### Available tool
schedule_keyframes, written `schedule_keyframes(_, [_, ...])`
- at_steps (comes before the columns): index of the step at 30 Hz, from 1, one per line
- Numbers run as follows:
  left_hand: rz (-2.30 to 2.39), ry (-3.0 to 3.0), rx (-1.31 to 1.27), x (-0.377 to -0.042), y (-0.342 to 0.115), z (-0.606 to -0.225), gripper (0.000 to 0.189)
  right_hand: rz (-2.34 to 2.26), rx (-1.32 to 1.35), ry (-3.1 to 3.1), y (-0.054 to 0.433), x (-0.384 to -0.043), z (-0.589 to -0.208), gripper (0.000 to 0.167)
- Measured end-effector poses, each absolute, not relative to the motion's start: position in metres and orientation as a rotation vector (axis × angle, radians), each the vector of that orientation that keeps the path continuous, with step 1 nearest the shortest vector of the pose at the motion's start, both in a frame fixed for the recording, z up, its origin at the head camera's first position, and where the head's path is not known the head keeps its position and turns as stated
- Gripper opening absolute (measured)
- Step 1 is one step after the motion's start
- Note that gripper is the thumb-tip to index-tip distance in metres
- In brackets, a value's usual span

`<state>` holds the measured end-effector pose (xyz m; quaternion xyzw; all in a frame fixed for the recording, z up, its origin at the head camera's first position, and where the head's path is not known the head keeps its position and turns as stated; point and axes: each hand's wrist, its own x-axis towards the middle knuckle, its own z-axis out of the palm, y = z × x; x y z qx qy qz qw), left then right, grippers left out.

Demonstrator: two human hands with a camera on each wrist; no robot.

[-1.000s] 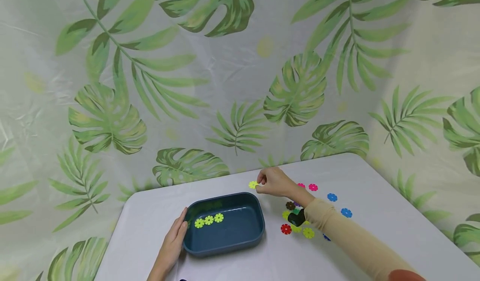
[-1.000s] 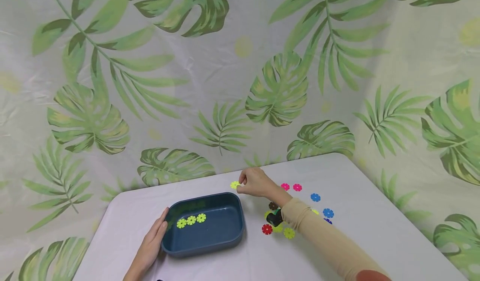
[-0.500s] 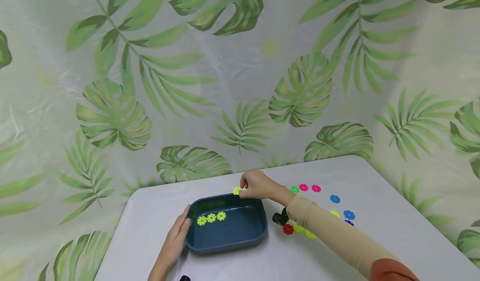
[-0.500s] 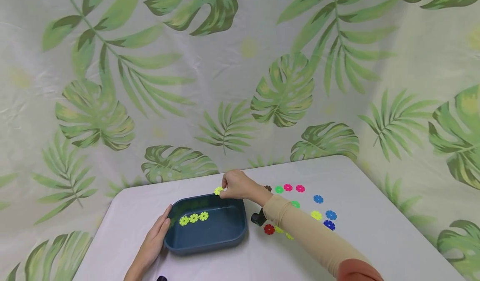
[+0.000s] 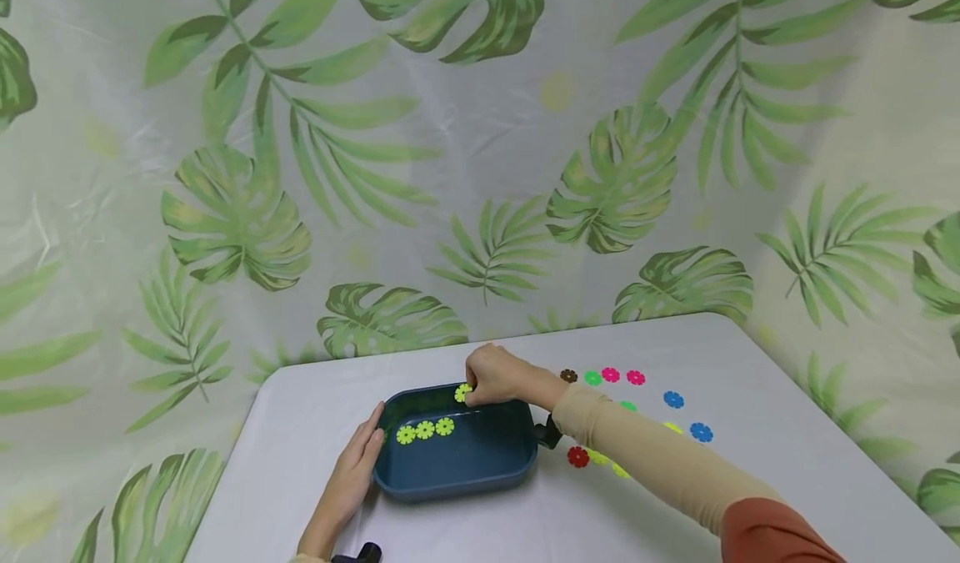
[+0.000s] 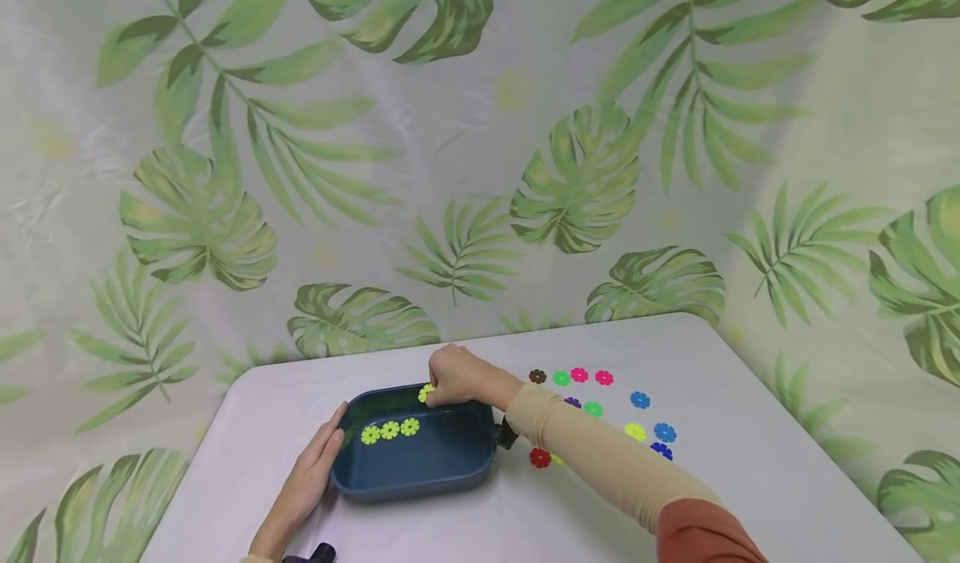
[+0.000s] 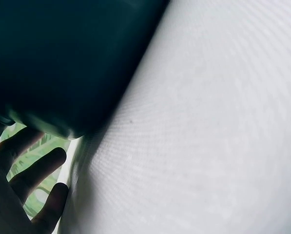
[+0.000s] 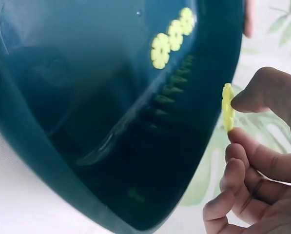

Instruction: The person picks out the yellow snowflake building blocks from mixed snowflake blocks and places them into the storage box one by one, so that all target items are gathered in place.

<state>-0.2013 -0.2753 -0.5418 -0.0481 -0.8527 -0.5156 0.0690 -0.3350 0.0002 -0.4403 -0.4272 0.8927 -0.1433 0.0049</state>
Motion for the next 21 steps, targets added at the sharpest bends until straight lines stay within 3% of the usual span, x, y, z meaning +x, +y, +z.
schedule_keyframes(21, [-1.54,-2.557,-0.168,-0.205,-0.28,-0.547,0.052,-0.167,-1.241,2.773,-0.027,-0.328,-0.446,0.026])
